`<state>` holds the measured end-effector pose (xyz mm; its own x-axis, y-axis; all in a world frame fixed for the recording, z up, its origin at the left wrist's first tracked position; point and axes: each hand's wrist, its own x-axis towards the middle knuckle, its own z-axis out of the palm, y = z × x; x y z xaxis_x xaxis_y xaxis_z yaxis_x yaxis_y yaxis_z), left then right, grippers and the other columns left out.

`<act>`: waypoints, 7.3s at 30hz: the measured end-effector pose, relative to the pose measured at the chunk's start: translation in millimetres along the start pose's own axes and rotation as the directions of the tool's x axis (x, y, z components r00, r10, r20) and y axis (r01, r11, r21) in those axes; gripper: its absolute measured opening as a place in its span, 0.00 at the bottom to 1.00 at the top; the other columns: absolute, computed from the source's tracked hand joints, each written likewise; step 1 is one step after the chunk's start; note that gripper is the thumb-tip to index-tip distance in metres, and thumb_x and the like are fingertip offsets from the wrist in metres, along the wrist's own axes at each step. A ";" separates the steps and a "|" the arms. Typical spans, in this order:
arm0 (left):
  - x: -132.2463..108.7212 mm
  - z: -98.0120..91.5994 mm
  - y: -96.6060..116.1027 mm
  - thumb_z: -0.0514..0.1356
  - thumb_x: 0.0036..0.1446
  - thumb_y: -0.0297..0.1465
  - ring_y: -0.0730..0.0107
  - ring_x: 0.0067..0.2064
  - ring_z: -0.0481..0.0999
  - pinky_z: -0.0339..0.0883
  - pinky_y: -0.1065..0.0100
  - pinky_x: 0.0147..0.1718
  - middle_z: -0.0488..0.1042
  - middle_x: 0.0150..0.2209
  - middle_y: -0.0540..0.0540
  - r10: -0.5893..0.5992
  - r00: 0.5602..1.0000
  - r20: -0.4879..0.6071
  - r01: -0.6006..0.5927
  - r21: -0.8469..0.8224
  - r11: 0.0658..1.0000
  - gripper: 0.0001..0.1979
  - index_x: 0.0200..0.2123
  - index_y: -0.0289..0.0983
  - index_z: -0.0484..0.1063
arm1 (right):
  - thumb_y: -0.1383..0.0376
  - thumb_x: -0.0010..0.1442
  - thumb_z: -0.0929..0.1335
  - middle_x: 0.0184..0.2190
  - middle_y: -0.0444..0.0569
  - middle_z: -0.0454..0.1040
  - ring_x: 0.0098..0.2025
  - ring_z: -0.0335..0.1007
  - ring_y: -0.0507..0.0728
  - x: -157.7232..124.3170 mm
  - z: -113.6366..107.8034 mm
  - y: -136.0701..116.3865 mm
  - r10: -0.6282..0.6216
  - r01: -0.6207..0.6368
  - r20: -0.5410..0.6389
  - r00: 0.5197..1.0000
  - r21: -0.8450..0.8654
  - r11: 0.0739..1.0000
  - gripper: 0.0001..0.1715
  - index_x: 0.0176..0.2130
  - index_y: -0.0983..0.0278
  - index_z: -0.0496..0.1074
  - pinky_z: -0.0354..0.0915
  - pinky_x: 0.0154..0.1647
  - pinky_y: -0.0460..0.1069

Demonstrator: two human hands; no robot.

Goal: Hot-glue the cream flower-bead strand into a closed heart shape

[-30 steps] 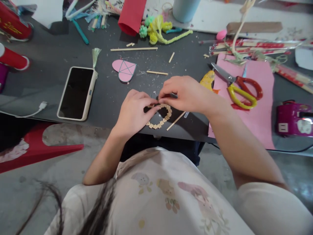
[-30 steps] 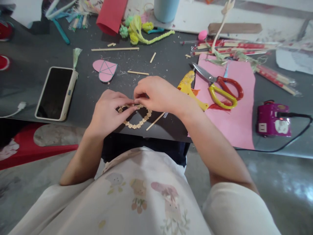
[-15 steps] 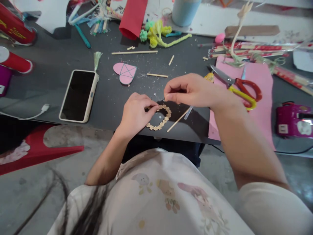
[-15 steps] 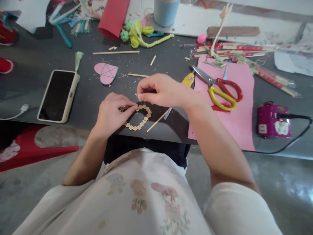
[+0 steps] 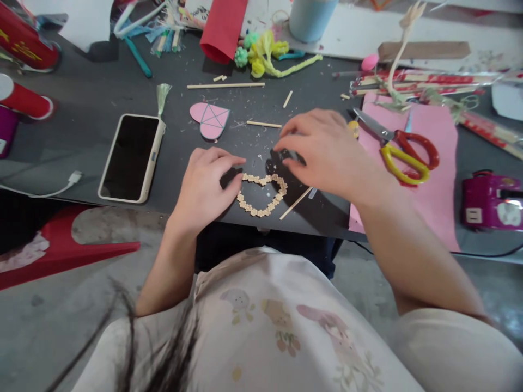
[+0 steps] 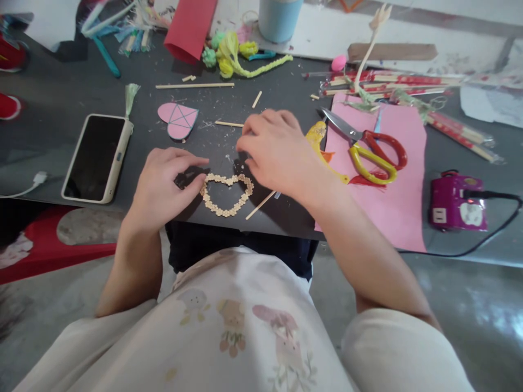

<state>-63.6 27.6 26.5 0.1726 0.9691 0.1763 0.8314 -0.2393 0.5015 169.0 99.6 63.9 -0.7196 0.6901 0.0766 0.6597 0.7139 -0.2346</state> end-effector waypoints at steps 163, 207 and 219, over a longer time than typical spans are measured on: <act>5.6 14.4 13.6 0.61 0.64 0.33 0.63 0.42 0.73 0.66 0.61 0.45 0.80 0.37 0.48 0.154 0.988 -0.003 -0.154 -0.005 0.988 0.08 0.37 0.41 0.81 | 0.72 0.66 0.61 0.40 0.52 0.72 0.44 0.65 0.59 -24.9 46.2 -10.9 -0.147 0.162 -0.125 0.981 0.118 0.980 0.10 0.40 0.64 0.71 0.65 0.45 0.55; 14.1 -3.2 47.5 0.65 0.54 0.40 0.73 0.29 0.71 0.65 0.71 0.27 0.77 0.29 0.49 -0.268 0.936 0.226 0.349 -0.681 0.644 0.11 0.31 0.38 0.77 | 0.68 0.69 0.61 0.41 0.53 0.73 0.44 0.67 0.58 -33.2 5.7 -25.6 -0.163 0.210 -0.384 0.909 0.084 0.974 0.08 0.41 0.63 0.69 0.67 0.47 0.55; 17.9 -1.4 49.2 0.62 0.54 0.32 0.75 0.26 0.67 0.61 0.72 0.25 0.76 0.27 0.51 -0.268 0.928 0.258 0.370 -0.576 0.729 0.06 0.29 0.37 0.77 | 0.70 0.66 0.61 0.41 0.52 0.73 0.45 0.66 0.60 -31.0 11.6 -20.5 -0.139 0.177 -0.287 0.948 0.109 0.978 0.11 0.41 0.61 0.71 0.66 0.46 0.58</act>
<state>-20.3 33.0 55.5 0.0738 0.9793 -0.1887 0.3661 0.1494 0.9185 175.3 62.2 55.1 -0.7117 0.5884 0.3836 0.4943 0.8076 -0.3217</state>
